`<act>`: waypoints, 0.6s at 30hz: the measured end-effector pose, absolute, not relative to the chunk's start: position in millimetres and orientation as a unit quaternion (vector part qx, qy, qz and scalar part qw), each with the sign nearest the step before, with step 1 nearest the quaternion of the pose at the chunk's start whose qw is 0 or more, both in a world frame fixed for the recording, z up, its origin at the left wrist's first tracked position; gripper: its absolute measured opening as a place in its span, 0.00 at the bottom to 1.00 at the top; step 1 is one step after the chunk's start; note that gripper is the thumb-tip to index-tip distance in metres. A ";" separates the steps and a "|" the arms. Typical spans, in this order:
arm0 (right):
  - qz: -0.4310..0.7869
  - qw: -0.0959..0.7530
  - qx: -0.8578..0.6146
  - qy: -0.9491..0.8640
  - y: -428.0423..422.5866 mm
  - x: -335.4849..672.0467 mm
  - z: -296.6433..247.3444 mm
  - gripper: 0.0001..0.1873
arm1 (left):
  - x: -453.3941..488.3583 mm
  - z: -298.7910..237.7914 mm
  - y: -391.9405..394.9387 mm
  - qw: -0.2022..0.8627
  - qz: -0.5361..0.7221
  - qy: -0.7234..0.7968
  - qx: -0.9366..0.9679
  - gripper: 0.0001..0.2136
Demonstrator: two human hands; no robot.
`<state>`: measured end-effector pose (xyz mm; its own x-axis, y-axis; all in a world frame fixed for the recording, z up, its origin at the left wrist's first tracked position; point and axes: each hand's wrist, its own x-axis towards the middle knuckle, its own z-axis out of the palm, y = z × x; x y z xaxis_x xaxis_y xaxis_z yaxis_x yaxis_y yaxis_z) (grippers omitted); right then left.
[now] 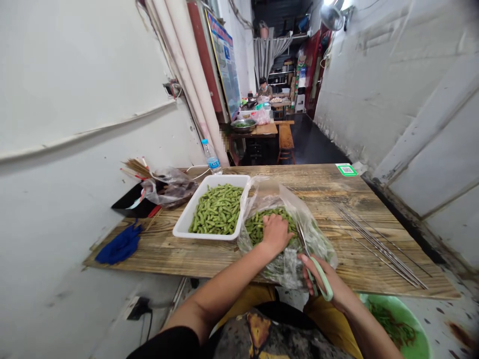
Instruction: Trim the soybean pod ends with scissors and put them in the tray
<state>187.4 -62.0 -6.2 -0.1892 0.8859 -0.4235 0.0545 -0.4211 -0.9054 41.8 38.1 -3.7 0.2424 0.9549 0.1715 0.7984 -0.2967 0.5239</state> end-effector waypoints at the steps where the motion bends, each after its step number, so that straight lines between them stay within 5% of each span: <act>1: 0.638 0.326 -0.550 -0.429 -61.5 187.9 -7.5 0.21 | 43.5 -2.9 38.9 0.164 0.215 0.569 0.777 0.11; 9: 0.631 0.298 -0.552 -0.457 -58.0 193.6 -21.4 0.21 | 49.1 1.9 45.0 0.161 0.099 0.568 0.801 0.06; 18: 0.587 0.284 -0.568 -0.503 -62.6 196.7 -29.7 0.23 | 21.0 3.1 34.3 0.269 0.242 0.548 0.754 0.08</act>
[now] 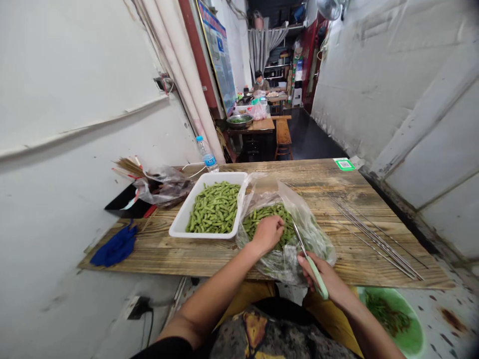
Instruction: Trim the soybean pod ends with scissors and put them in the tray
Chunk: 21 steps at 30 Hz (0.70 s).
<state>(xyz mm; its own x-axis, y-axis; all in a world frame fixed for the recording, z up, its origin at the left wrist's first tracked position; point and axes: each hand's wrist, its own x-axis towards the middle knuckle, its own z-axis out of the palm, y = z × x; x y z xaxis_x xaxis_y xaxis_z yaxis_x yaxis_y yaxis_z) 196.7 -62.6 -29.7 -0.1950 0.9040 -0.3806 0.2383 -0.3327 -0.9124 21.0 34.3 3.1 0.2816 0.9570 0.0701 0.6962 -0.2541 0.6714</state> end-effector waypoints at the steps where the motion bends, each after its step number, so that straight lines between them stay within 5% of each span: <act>1: 0.576 0.282 -0.571 -0.513 -62.7 195.9 -28.6 0.23 | 17.7 4.3 31.8 0.292 0.259 0.550 0.738 0.08; 8: 0.561 0.276 -0.551 -0.553 -64.7 186.3 -13.5 0.25 | 2.3 15.3 15.1 0.418 0.315 0.559 0.643 0.08; 21: 0.489 0.269 -0.553 -0.619 -58.6 183.3 -1.6 0.29 | -5.3 17.7 11.1 0.482 0.320 0.559 0.594 0.08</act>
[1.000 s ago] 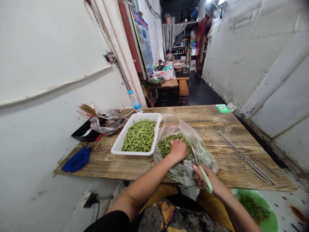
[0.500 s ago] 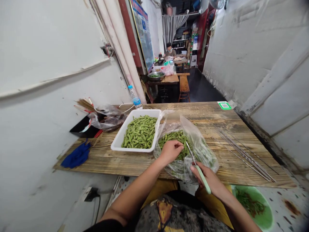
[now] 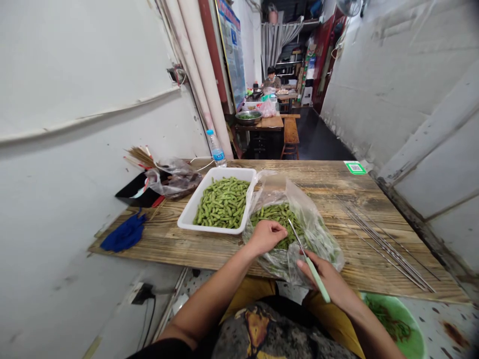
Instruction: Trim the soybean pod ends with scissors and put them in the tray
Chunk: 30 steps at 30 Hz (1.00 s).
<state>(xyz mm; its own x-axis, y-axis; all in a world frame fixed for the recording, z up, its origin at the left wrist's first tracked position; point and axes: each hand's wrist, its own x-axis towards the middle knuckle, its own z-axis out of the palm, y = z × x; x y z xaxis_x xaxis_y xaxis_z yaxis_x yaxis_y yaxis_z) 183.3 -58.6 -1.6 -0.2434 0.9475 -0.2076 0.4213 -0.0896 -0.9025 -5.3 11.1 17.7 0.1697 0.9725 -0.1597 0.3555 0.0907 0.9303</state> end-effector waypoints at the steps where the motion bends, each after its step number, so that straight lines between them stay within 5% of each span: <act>1: 0.482 0.264 -0.548 -0.630 -58.5 183.6 -0.7 0.30 | -5.4 17.6 11.1 0.484 0.322 0.560 0.590 0.08; 13: 0.558 0.274 -0.537 -0.570 -63.7 174.4 -10.0 0.22 | -2.4 17.3 8.1 0.529 0.328 0.542 0.565 0.07; 23: 0.638 0.283 -0.505 -0.507 -67.3 179.3 -4.9 0.27 | -4.5 19.0 12.5 0.719 0.428 0.435 0.334 0.14; 30: 0.614 0.270 -0.501 -0.547 -67.0 174.7 -2.7 0.28 | 5.0 22.8 5.9 0.721 0.468 0.426 0.281 0.14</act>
<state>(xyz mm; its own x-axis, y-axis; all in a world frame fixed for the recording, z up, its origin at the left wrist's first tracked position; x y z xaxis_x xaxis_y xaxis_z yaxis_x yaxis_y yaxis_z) 174.7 -67.0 -2.7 -0.3523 0.8796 -0.3197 0.2176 -0.2553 -0.9421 5.0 5.9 22.8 0.1988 0.9146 -0.3520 -0.4360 0.4042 0.8040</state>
